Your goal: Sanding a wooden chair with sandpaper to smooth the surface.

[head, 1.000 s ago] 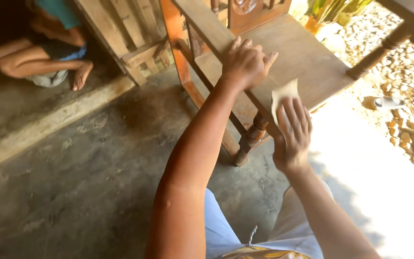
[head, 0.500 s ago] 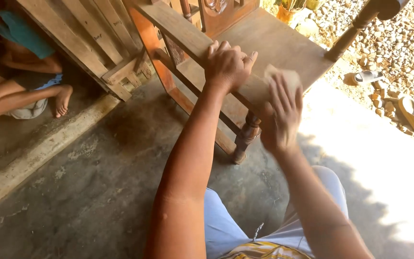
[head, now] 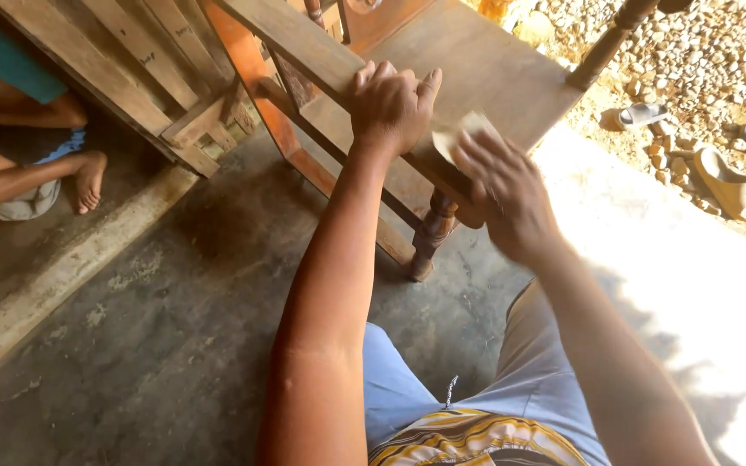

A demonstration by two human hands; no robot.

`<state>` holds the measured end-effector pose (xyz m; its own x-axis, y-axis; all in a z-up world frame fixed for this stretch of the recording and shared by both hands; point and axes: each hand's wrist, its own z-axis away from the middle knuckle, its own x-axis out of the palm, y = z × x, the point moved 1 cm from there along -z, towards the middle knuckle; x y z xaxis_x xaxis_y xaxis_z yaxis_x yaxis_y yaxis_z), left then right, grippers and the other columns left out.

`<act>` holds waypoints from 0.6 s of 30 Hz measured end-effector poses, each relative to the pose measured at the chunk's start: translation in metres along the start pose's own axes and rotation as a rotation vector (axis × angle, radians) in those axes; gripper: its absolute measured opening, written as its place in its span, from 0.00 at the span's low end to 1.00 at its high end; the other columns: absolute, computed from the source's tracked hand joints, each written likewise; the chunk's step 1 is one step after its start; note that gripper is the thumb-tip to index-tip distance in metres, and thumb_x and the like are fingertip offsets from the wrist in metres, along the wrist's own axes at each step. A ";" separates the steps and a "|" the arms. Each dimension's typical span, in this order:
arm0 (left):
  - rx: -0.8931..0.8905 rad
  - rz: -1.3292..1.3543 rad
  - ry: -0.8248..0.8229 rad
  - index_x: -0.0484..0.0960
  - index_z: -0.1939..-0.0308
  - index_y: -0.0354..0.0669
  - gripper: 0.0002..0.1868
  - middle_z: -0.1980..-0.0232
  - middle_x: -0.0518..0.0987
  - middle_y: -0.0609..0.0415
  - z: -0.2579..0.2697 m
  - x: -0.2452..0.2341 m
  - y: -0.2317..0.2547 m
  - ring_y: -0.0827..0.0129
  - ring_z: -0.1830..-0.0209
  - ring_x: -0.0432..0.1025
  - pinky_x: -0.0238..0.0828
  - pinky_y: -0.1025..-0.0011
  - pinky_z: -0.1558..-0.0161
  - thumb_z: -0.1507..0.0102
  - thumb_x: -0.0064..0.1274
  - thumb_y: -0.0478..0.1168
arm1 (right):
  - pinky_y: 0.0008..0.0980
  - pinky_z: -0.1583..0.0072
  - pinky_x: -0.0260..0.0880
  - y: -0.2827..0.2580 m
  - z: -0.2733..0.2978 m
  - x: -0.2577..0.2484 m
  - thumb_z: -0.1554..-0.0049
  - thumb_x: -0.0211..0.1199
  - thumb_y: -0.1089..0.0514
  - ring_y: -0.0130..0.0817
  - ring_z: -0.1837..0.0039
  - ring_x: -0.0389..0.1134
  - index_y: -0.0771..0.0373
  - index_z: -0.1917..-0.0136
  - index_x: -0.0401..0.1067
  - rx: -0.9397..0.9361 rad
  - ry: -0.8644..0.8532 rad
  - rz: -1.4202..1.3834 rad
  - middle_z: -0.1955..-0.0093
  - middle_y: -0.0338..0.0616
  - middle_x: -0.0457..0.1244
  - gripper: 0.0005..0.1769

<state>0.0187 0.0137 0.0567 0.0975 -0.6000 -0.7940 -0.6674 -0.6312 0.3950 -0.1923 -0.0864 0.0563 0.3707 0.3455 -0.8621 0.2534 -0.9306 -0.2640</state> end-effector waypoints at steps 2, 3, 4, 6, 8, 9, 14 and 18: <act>0.002 0.011 -0.005 0.88 0.71 0.43 0.40 0.64 0.86 0.46 0.004 -0.002 -0.001 0.52 0.47 0.74 0.52 0.49 0.30 0.31 0.23 0.63 | 0.48 0.11 0.41 -0.003 0.045 0.027 0.28 0.46 0.62 0.36 0.10 0.40 0.47 0.15 0.49 -0.062 0.310 -0.033 0.12 0.32 0.43 0.31; -0.004 0.012 -0.003 0.88 0.71 0.43 0.40 0.64 0.86 0.46 0.003 -0.002 0.001 0.52 0.47 0.74 0.52 0.49 0.30 0.31 0.23 0.63 | 0.48 0.11 0.41 -0.006 0.044 0.032 0.28 0.46 0.62 0.36 0.10 0.40 0.47 0.15 0.49 -0.066 0.305 -0.034 0.12 0.32 0.43 0.31; 0.014 0.015 0.036 0.87 0.73 0.43 0.40 0.67 0.86 0.47 0.003 -0.003 0.001 0.52 0.51 0.75 0.53 0.49 0.31 0.31 0.23 0.62 | 0.51 0.10 0.36 -0.010 0.045 0.037 0.28 0.44 0.62 0.40 0.09 0.36 0.52 0.14 0.48 -0.048 0.379 -0.134 0.11 0.36 0.41 0.31; 0.033 0.015 0.073 0.86 0.76 0.42 0.40 0.70 0.85 0.47 0.003 -0.003 0.003 0.53 0.54 0.76 0.55 0.50 0.33 0.31 0.24 0.61 | 0.54 0.09 0.32 -0.016 0.031 0.042 0.28 0.42 0.62 0.44 0.08 0.32 0.57 0.14 0.48 -0.030 0.455 -0.235 0.10 0.40 0.39 0.31; 0.026 0.007 0.057 0.87 0.73 0.42 0.39 0.69 0.85 0.48 0.004 -0.003 0.003 0.54 0.53 0.76 0.55 0.49 0.32 0.30 0.25 0.61 | 0.53 0.10 0.27 -0.023 0.002 0.039 0.29 0.39 0.52 0.48 0.09 0.31 0.61 0.14 0.47 0.088 0.513 -0.018 0.11 0.52 0.38 0.32; 0.022 0.005 0.053 0.87 0.73 0.42 0.39 0.69 0.85 0.48 0.006 -0.003 0.003 0.54 0.53 0.76 0.55 0.49 0.32 0.30 0.25 0.61 | 0.53 0.10 0.27 -0.022 0.011 0.050 0.29 0.39 0.52 0.48 0.09 0.31 0.61 0.14 0.47 0.090 0.510 -0.023 0.11 0.52 0.38 0.32; -0.016 -0.016 0.013 0.84 0.76 0.48 0.43 0.66 0.85 0.47 0.002 0.001 0.002 0.51 0.52 0.77 0.56 0.44 0.32 0.32 0.12 0.63 | 0.63 0.12 0.21 0.001 0.062 0.118 0.35 0.38 0.72 0.48 0.10 0.21 0.48 0.11 0.30 -0.131 0.740 -0.175 0.09 0.35 0.30 0.45; -0.046 -0.019 0.021 0.87 0.73 0.45 0.43 0.56 0.86 0.39 0.003 -0.002 0.004 0.44 0.43 0.76 0.56 0.44 0.31 0.33 0.16 0.63 | 0.59 0.10 0.18 0.009 0.041 0.118 0.27 0.31 0.55 0.42 0.09 0.15 0.42 0.11 0.24 -0.045 0.805 -0.122 0.09 0.36 0.19 0.36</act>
<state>0.0137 0.0135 0.0585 0.1255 -0.5975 -0.7920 -0.6307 -0.6643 0.4012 -0.1827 -0.0586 -0.0659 0.8621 0.4412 -0.2491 0.3630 -0.8809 -0.3037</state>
